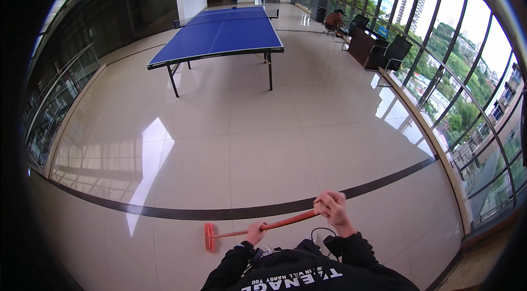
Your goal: The person sweeps a tiled floor with an orange broom in a large indoor room. They move the broom back and forth across the floor, passing a blue table tennis table, chairs, and a desk. The person continues sweeping along the perimeter and center of the room.
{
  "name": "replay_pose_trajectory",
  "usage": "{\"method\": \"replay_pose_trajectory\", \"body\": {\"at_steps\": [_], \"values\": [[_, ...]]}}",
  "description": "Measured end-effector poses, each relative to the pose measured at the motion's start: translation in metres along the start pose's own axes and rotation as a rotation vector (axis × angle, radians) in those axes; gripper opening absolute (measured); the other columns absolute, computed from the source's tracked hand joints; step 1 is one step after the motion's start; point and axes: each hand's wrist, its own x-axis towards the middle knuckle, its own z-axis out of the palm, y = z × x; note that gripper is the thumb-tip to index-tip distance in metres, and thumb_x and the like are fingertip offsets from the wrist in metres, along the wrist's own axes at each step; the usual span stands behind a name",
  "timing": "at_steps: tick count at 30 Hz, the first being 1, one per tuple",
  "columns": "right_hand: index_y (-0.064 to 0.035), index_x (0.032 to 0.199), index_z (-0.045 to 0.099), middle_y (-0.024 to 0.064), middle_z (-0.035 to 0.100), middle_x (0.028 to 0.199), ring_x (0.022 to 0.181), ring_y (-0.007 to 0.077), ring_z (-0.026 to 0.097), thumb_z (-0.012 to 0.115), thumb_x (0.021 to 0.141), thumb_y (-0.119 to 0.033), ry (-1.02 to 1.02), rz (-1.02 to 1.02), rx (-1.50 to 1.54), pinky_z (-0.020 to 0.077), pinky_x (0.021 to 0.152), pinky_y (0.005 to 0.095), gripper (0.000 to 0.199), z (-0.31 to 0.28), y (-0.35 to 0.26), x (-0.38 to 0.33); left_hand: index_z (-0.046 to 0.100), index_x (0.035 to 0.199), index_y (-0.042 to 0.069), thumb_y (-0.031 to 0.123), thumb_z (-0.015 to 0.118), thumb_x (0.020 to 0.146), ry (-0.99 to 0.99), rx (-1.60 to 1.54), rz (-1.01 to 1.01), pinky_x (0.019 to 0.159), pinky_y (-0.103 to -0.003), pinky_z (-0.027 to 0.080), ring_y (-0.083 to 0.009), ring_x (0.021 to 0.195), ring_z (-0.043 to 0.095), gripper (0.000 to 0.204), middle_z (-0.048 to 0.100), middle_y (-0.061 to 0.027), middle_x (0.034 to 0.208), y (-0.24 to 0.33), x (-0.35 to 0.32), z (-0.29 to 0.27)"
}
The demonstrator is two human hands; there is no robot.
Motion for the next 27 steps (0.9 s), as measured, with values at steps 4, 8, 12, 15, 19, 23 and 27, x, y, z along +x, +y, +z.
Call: {"method": "replay_pose_trajectory", "body": {"at_steps": [4,8,12,15,19,23,27], "values": [[0.0028,0.07,0.056,-0.0024,0.033,0.042,0.035,0.0079,0.032,0.043,0.094,-0.012,0.124,-0.221,-0.096,0.0398,0.041,0.0266,0.031,-0.035,-0.039,0.004,0.058,0.087,0.009,0.014,0.068,0.074,-0.085,-0.097,0.119,0.063,-0.039,0.046,-0.0337,0.074,0.06,0.017,0.062,-0.0134,0.075,0.048,0.066,0.032],[0.0016,0.073,0.057,-0.0028,0.033,0.042,0.034,0.0067,0.03,0.041,0.096,-0.014,0.173,-0.289,-0.036,0.0362,0.04,0.0247,0.031,-0.077,-0.058,0.018,0.056,0.087,0.005,0.015,0.069,0.077,-0.193,-0.084,0.059,0.06,-0.035,0.043,-0.0276,0.067,0.056,0.019,0.057,-0.0121,0.071,0.087,0.104,0.061],[-0.0004,0.074,0.057,-0.0016,0.033,0.041,0.034,0.0084,0.03,0.042,0.096,-0.014,0.161,-0.232,0.128,0.0361,0.04,0.0266,0.031,-0.12,-0.034,0.038,0.056,0.087,0.009,0.025,0.069,0.077,-0.247,0.048,0.015,0.061,-0.039,0.044,-0.0291,0.07,0.059,0.023,0.059,-0.0102,0.072,0.076,0.114,0.076],[0.0016,0.076,0.058,-0.0004,0.038,0.044,0.04,0.0096,0.038,0.046,0.094,-0.013,0.103,-0.029,0.177,0.0398,0.049,0.0273,0.026,-0.142,-0.007,0.048,0.056,0.088,0.011,0.022,0.068,0.076,-0.005,0.143,0.018,0.069,-0.04,0.044,-0.029,0.083,0.056,0.02,0.057,-0.0078,0.081,0.056,0.102,0.086],[0.0047,0.081,0.061,-0.0002,0.044,0.05,0.047,0.0084,0.042,0.048,0.092,-0.011,-0.077,0.196,0.17,0.0405,0.055,0.024,0.023,-0.164,0.007,0.063,0.05,0.109,0.016,0.018,0.071,0.072,0.124,0.271,-0.211,0.083,-0.046,0.037,-0.0309,0.104,0.047,0.043,0.051,-0.009,0.105,0.045,0.101,0.107],[0.0064,0.083,0.061,-0.0011,0.044,0.052,0.048,0.0067,0.042,0.05,0.091,-0.012,-0.111,0.256,0.094,0.0406,0.055,0.0224,0.023,-0.199,-0.012,0.069,0.047,0.119,0.018,0.012,0.073,0.068,0.106,0.308,-0.163,0.084,-0.047,0.037,-0.0337,0.105,0.045,0.058,0.049,-0.0118,0.108,0.048,0.13,0.134],[0.0089,0.079,0.06,0.0002,0.04,0.047,0.042,0.0099,0.04,0.049,0.091,-0.011,0.054,0.127,0.036,0.0425,0.052,0.0284,0.026,-0.245,-0.054,0.069,0.049,0.119,0.018,0.008,0.073,0.067,-0.079,0.172,-0.004,0.084,-0.044,0.04,-0.0304,0.101,0.049,0.058,0.054,-0.0079,0.102,0.078,0.18,0.179]]}}
